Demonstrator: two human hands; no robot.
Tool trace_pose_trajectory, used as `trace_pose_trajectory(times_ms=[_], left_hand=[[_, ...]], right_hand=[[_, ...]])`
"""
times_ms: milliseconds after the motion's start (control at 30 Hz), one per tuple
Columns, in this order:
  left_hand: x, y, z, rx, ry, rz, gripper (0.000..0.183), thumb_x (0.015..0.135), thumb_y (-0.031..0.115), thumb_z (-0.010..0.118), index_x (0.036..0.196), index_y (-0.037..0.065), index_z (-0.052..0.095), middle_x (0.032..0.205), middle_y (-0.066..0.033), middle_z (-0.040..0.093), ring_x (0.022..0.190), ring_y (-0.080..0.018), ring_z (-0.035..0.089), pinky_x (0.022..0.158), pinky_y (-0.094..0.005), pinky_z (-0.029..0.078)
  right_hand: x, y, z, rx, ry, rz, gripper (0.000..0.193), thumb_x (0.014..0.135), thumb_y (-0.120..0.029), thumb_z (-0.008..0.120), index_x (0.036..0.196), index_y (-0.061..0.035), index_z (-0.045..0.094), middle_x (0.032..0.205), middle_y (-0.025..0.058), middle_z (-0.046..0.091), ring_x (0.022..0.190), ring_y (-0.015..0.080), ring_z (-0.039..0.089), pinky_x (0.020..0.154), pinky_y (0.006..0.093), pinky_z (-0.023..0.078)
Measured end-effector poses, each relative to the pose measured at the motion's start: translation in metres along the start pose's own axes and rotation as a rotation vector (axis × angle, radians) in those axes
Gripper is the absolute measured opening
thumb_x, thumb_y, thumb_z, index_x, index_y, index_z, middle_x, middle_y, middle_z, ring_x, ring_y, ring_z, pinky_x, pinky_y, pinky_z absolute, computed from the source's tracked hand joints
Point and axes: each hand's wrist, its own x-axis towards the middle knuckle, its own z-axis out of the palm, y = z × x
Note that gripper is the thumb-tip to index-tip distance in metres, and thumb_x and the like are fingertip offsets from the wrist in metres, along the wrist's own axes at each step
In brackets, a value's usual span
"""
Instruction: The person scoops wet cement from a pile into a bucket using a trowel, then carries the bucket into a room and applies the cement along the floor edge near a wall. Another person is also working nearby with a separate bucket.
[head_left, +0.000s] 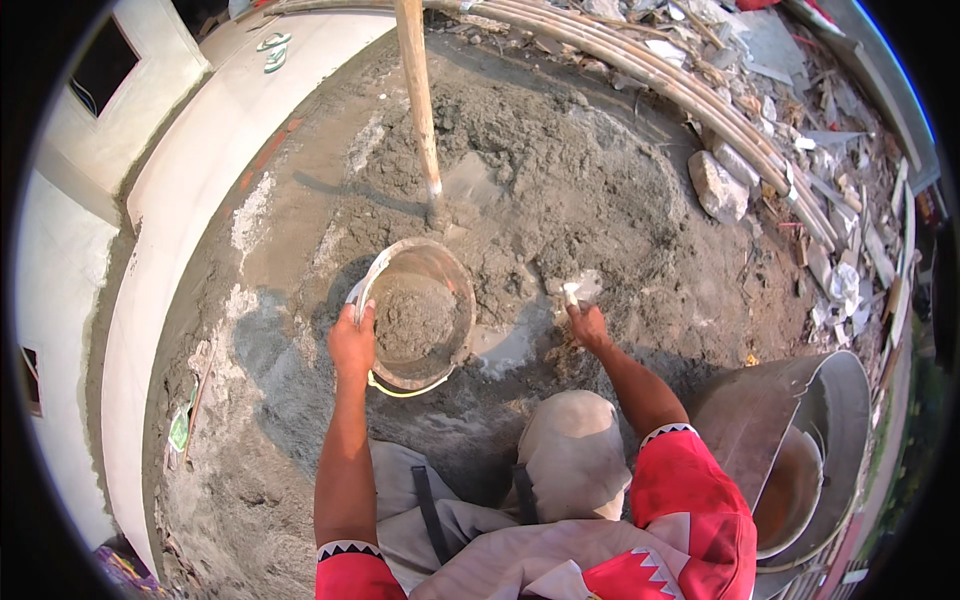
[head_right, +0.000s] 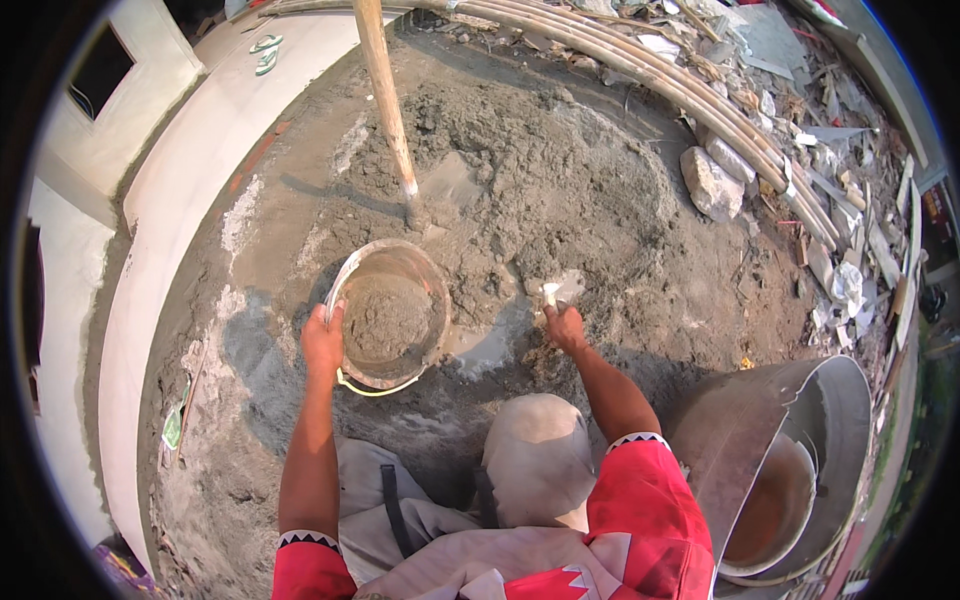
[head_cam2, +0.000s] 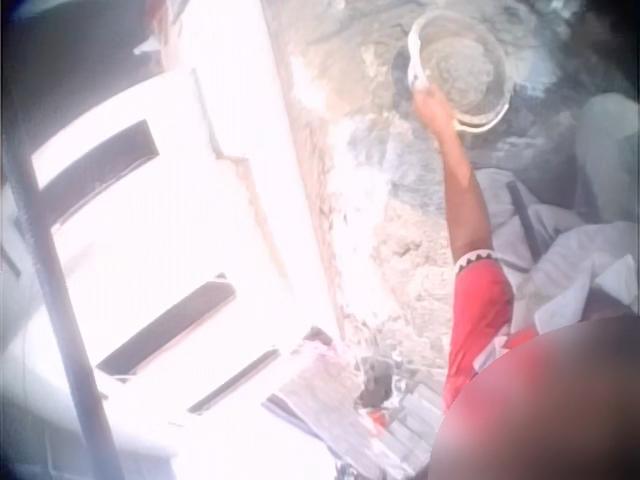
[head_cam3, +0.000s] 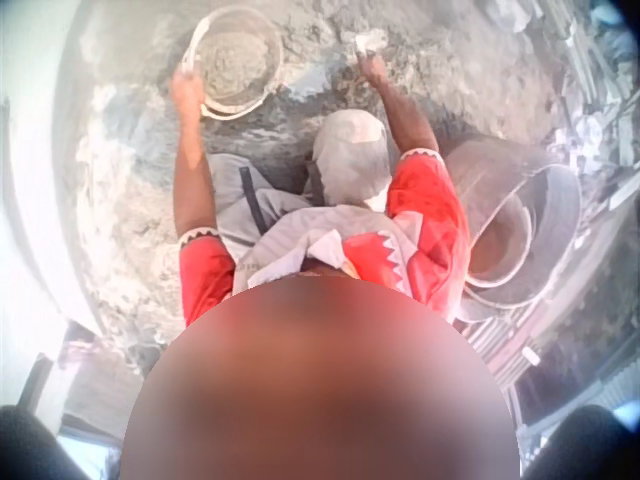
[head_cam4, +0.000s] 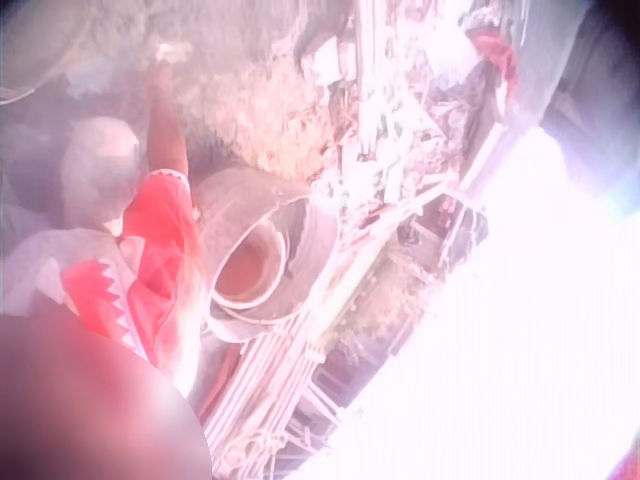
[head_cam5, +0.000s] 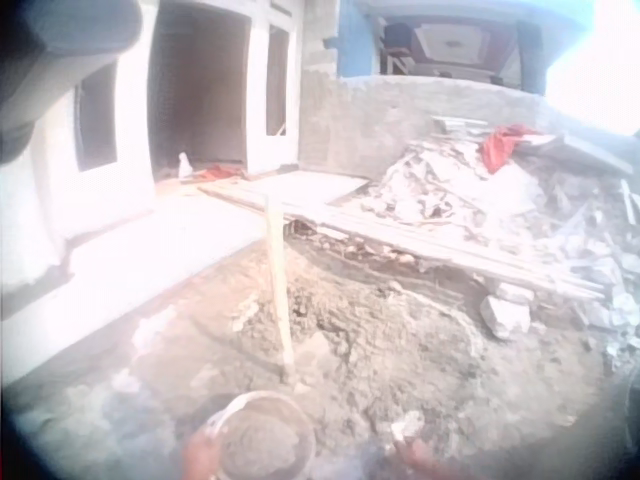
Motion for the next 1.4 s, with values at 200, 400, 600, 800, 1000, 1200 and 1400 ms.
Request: trace_pose_trajectory(times_ms=[200, 400, 600, 800, 1000, 1200, 1400], left_hand=[[0.004, 0.001, 0.004, 0.097, -0.063, -0.093, 0.048, 0.092, 0.048, 0.056, 0.108, 0.004, 0.065, 0.089, -0.0252, 0.068, 0.087, -0.0448, 0.064, 0.078, -0.0515, 0.049], [0.003, 0.005, -0.006, 0.001, -0.022, -0.108, 0.048, 0.091, 0.049, 0.058, 0.097, 0.002, 0.063, 0.082, -0.0236, 0.066, 0.081, -0.0426, 0.064, 0.072, -0.0483, 0.048], [0.003, -0.001, -0.015, 0.013, -0.015, -0.097, 0.054, 0.089, 0.05, 0.061, 0.098, -0.003, 0.063, 0.088, -0.0279, 0.066, 0.088, -0.0454, 0.063, 0.077, -0.0498, 0.049], [0.008, 0.0, -0.016, -0.036, -0.244, -0.21, 0.041, 0.079, 0.042, 0.073, 0.095, 0.004, 0.07, 0.094, -0.0236, 0.068, 0.095, -0.0394, 0.065, 0.085, -0.0469, 0.051], [-0.022, 0.033, -0.019, -0.067, -0.128, -0.273, 0.026, 0.077, 0.021, 0.067, 0.096, 0.005, 0.072, 0.096, -0.0227, 0.068, 0.092, -0.0377, 0.066, 0.086, -0.0469, 0.051], [-0.053, 0.036, -0.109, -0.143, -0.052, -0.606, 0.028, 0.071, 0.02, 0.068, 0.093, 0.002, 0.072, 0.089, -0.0231, 0.069, 0.086, -0.0383, 0.067, 0.078, -0.0459, 0.052], [-0.147, 0.041, -0.252, -0.147, 0.107, -0.868, 0.033, 0.068, 0.024, 0.068, 0.087, -0.002, 0.07, 0.091, -0.0284, 0.067, 0.089, -0.0414, 0.066, 0.08, -0.0467, 0.052]], right_hand=[[-0.073, -0.051, 0.001, -0.167, 0.143, -0.499, 0.049, 0.092, -0.036, 0.059, 0.123, 0.0016, 0.059, 0.078, 0.0229, 0.069, 0.075, 0.0399, 0.069, 0.071, 0.0435, 0.054], [-0.121, -0.122, 0.011, -0.626, -0.118, -0.74, 0.059, 0.092, -0.03, 0.059, 0.142, -0.0034, 0.043, 0.117, 0.0287, 0.061, 0.097, 0.0463, 0.062, 0.088, 0.0503, 0.049], [-0.127, -0.137, 0.015, -0.315, 0.028, -0.679, 0.053, 0.09, -0.024, 0.063, 0.134, 0.0028, 0.051, 0.111, 0.0314, 0.063, 0.097, 0.045, 0.064, 0.085, 0.0462, 0.051], [-0.163, -0.101, -0.021, -0.163, 0.05, -0.427, 0.041, 0.092, -0.028, 0.059, 0.116, 0.0054, 0.057, 0.078, 0.0193, 0.065, 0.065, 0.0274, 0.065, 0.061, 0.0391, 0.05], [-0.266, -0.093, -0.097, 0.076, -0.003, -0.141, 0.026, 0.093, -0.026, 0.055, 0.09, -0.001, 0.055, 0.06, 0.0052, 0.052, 0.041, 0.0146, 0.049, 0.037, 0.0321, 0.038], [-0.353, -0.022, -0.194, -0.196, 0.092, -0.074, 0.026, 0.088, -0.027, 0.06, 0.094, -0.0012, 0.057, 0.062, 0.0075, 0.055, 0.044, 0.0164, 0.054, 0.038, 0.0329, 0.041], [-0.437, -0.024, -0.286, -0.277, -0.12, 0.46, 0.025, 0.084, -0.021, 0.064, 0.098, -0.0026, 0.055, 0.064, 0.0115, 0.056, 0.045, 0.0241, 0.056, 0.035, 0.0383, 0.045]])
